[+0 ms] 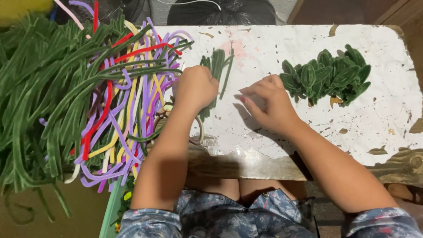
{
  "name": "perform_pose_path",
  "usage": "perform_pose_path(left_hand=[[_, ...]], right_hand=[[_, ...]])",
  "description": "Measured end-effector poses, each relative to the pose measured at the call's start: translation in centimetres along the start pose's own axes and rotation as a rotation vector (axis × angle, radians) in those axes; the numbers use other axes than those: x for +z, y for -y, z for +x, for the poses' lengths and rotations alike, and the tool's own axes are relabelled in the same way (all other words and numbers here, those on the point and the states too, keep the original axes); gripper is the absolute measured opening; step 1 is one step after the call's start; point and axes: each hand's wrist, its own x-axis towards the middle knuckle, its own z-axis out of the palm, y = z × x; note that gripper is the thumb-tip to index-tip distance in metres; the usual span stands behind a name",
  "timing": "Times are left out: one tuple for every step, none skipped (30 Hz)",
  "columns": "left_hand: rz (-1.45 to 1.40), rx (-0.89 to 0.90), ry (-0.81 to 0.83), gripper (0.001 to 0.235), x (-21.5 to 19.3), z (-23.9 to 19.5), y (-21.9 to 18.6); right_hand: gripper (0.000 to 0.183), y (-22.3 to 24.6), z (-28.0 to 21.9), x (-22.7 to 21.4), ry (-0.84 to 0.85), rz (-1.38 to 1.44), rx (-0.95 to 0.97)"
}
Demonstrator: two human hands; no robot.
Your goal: The person assembles green pipe cleaners by twisting them together to form small leaf-like shapes. They repeatedly pick up green pipe cleaners, twist them into loops, and place the finished pieces on the table. The task continues throughout the clip with consistent hand movements.
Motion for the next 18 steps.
perform_pose_path(left_hand=[[-0.001, 0.0, 0.0, 0.022, 0.1, 0.0, 0.4], [-0.032, -0.004, -0.021, 0.021, 0.1, 0.0, 0.7], [-0.059, -0.002, -0.045, 0.019, 0.0, 0.1, 1.0], [-0.058, 0.002, -0.048, 0.019, -0.4, -0.2, 0.4], [-0.04, -0.017, -0.033, 0.018, -0.7, -0.5, -0.1], [-0.023, -0.035, -0.019, 0.018, -1.1, -0.8, -0.6], [-0.022, -0.031, -0.022, 0.018, -1.5, -1.1, -1.3], [0.006, -0.032, -0.005, 0.018, -1.9, -1.5, -2.0], [0.035, -0.036, 0.013, 0.019, -2.3, -1.9, -2.7], [0.035, -0.033, 0.011, 0.019, -2.1, -1.7, -2.4], [0.07, -0.022, -0.009, 0.019, -1.9, -1.5, -2.1], [0.104, -0.011, -0.028, 0.02, -1.7, -1.4, -1.8], [0.104, -0.012, -0.029, 0.02, -2.0, -1.6, -2.1], [0.116, -0.019, -0.038, 0.02, -2.2, -1.9, -2.4], [0.127, -0.024, -0.046, 0.021, -2.5, -2.1, -2.7], [0.126, -0.024, -0.047, 0.021, -2.5, -2.1, -2.8], [0.124, -0.03, -0.056, 0.022, -2.6, -2.1, -3.0], [0.121, -0.035, -0.066, 0.022, -2.6, -2.1, -3.1]], right_hand=[[0.014, -0.2, 0.0, 0.1, 0.001, -0.001, 0.0], [0.013, -0.3, 0.1, 0.2, -0.017, 0.044, 0.038], [0.013, -0.5, 0.4, 0.2, -0.041, 0.088, 0.072], [0.013, -0.8, 0.3, 0.5, -0.045, 0.087, 0.069], [0.012, -1.1, 0.3, 0.7, -0.066, 0.136, 0.114], [0.011, -1.4, 0.3, 0.8, -0.087, 0.186, 0.16], [0.011, -1.0, 0.4, 0.8, -0.091, 0.184, 0.156], [0.012, -0.7, 0.5, 0.7, -0.095, 0.208, 0.181], [0.013, -0.3, 0.6, 0.7, -0.097, 0.232, 0.207], [0.013, 0.0, 0.7, 0.5, -0.099, 0.231, 0.205], [0.012, 0.4, 0.7, 0.3, -0.066, 0.239, 0.213], [0.011, 0.8, 0.7, 0.2, -0.034, 0.246, 0.221], [0.011, 0.9, 0.8, 0.2, -0.032, 0.246, 0.22], [0.01, 1.1, 0.8, 0.2, -0.024, 0.263, 0.244], [0.009, 1.2, 0.8, 0.2, -0.017, 0.279, 0.269], [0.009, 1.3, 0.8, 0.2, -0.016, 0.278, 0.268], [0.01, 1.3, 0.8, 0.1, -0.001, 0.3, 0.299], [0.01, 1.4, 0.9, 0.1, 0.013, 0.321, 0.33]])
